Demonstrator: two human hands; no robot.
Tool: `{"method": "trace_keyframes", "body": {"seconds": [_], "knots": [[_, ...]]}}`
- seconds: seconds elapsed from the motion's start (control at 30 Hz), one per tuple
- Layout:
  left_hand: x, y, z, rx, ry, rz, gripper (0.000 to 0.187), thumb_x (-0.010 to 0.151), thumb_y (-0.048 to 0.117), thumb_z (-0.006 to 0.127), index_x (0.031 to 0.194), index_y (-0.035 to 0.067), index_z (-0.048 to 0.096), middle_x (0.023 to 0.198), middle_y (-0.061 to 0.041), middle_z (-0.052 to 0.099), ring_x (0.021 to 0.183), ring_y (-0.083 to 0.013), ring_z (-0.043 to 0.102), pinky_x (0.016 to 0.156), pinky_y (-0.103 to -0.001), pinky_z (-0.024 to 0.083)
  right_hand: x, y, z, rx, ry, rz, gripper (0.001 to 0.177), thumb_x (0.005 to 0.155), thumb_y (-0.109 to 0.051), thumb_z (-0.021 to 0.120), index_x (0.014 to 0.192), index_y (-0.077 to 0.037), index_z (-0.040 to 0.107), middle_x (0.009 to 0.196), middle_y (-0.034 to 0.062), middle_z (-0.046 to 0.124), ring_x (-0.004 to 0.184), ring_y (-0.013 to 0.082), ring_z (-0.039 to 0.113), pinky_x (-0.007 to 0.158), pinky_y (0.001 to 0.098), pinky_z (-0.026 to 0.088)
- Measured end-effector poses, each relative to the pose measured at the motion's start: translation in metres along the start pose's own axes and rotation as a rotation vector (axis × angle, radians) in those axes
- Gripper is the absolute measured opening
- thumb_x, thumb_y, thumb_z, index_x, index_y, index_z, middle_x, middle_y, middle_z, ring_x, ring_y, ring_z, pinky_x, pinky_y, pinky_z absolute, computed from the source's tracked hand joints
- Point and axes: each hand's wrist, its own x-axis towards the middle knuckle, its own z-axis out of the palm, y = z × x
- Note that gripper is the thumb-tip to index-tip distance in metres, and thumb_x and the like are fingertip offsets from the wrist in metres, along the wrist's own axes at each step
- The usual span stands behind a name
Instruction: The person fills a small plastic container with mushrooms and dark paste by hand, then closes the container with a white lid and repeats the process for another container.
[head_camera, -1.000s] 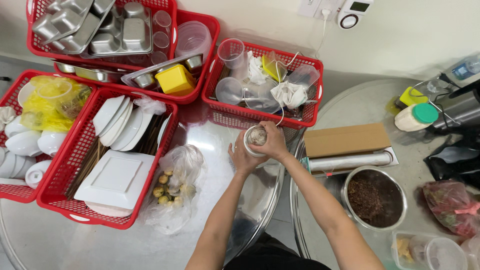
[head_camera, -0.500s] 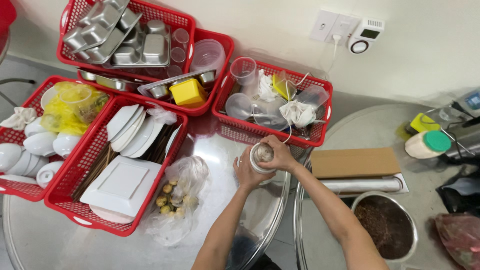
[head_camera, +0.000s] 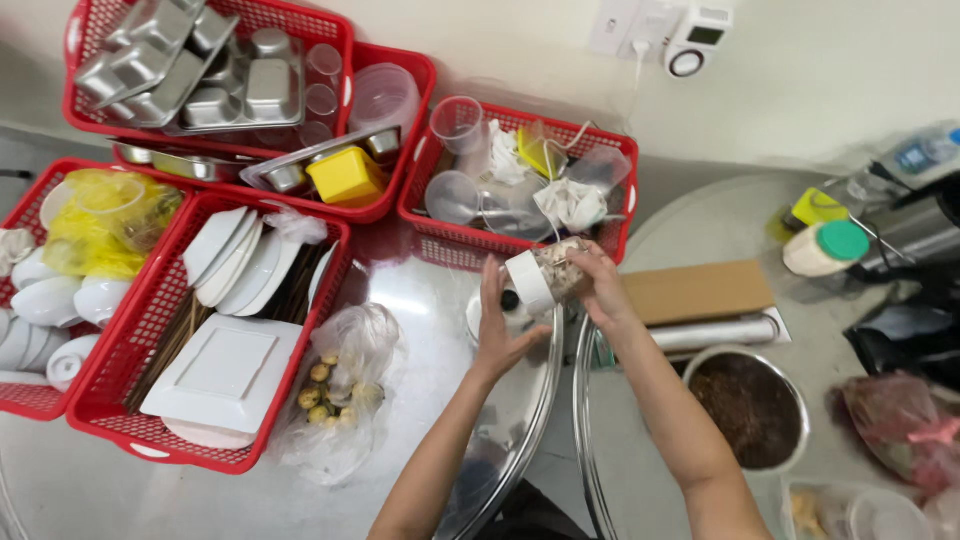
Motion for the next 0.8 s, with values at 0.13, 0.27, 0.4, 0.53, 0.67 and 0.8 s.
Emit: {"method": "trace_keyframes", "body": {"seconds": [0.13,0.27,0.4,0.53,0.67,0.8], "knots": [[0.014,0.035,0.027,0.013,-0.111,0.061,0.085,0.099,0.046,0.066,0.164,0.007,0.028,0.163,-0.019,0.037,0.152,-0.0347,0.038,0.126,-0.042,0.03,-0.085,0.018,-0.02,0.279,0.139,0.026,0.043,0.098,-0.026,0.064,0.134,-0.005,0.056,0.129,0.0098,0.065,0.116,0.0215,0.065,0.102,0.0401,0.053],[0.014,0.053,0.041,-0.269,-0.463,-0.12,0.05,0.1,0.034,0.062,0.142,0.008,0.059,0.138,-0.013,0.061,0.131,-0.0276,0.057,0.114,-0.038,0.042,-0.17,-0.004,-0.046,-0.131,0.043,0.153,0.062,0.086,-0.019,0.071,0.142,-0.008,0.048,0.131,0.0036,0.064,0.116,0.0162,0.064,0.097,0.0371,0.053],[0.001,0.074,0.096,-0.331,-0.804,-0.002,0.044,0.094,0.033,0.067,0.132,0.009,0.064,0.127,-0.013,0.066,0.122,-0.0287,0.063,0.107,-0.038,0.046,-0.227,-0.024,-0.064,-0.695,-0.02,0.208,0.088,0.065,-0.01,0.088,0.141,-0.004,0.044,0.116,0.0056,0.065,0.103,0.0174,0.064,0.084,0.0385,0.057],[-0.017,0.085,0.166,-0.273,-0.821,0.053,0.042,0.096,0.035,0.067,0.129,0.01,0.066,0.128,-0.016,0.067,0.124,-0.031,0.064,0.108,-0.04,0.047,-0.265,-0.037,-0.089,-0.722,0.156,-0.011,0.089,0.061,-0.014,0.09,0.139,-0.002,0.049,0.117,0.0107,0.065,0.105,0.0241,0.065,0.085,0.0403,0.057],[-0.043,0.092,0.236,0.219,-0.702,-0.121,0.059,0.095,0.051,0.062,0.137,0.01,0.062,0.12,-0.032,0.059,0.118,-0.0428,0.055,0.101,-0.049,0.045,-0.287,-0.026,-0.121,-1.431,0.705,-0.316,0.091,0.055,-0.021,0.095,0.131,-0.005,0.048,0.115,0.0214,0.066,0.109,0.0397,0.066,0.091,0.0458,0.053],[0.001,0.088,0.281,0.052,-1.21,-0.911,0.08,0.092,0.072,0.028,0.136,0.013,0.059,0.121,-0.042,0.064,0.117,-0.0564,0.062,0.097,-0.06,0.051,-0.292,-0.037,-0.18,-1.453,0.984,-0.589,0.092,0.051,-0.02,0.096,0.128,-0.003,0.048,0.12,0.0249,0.065,0.112,0.0437,0.063,0.093,0.0469,0.052]]}}
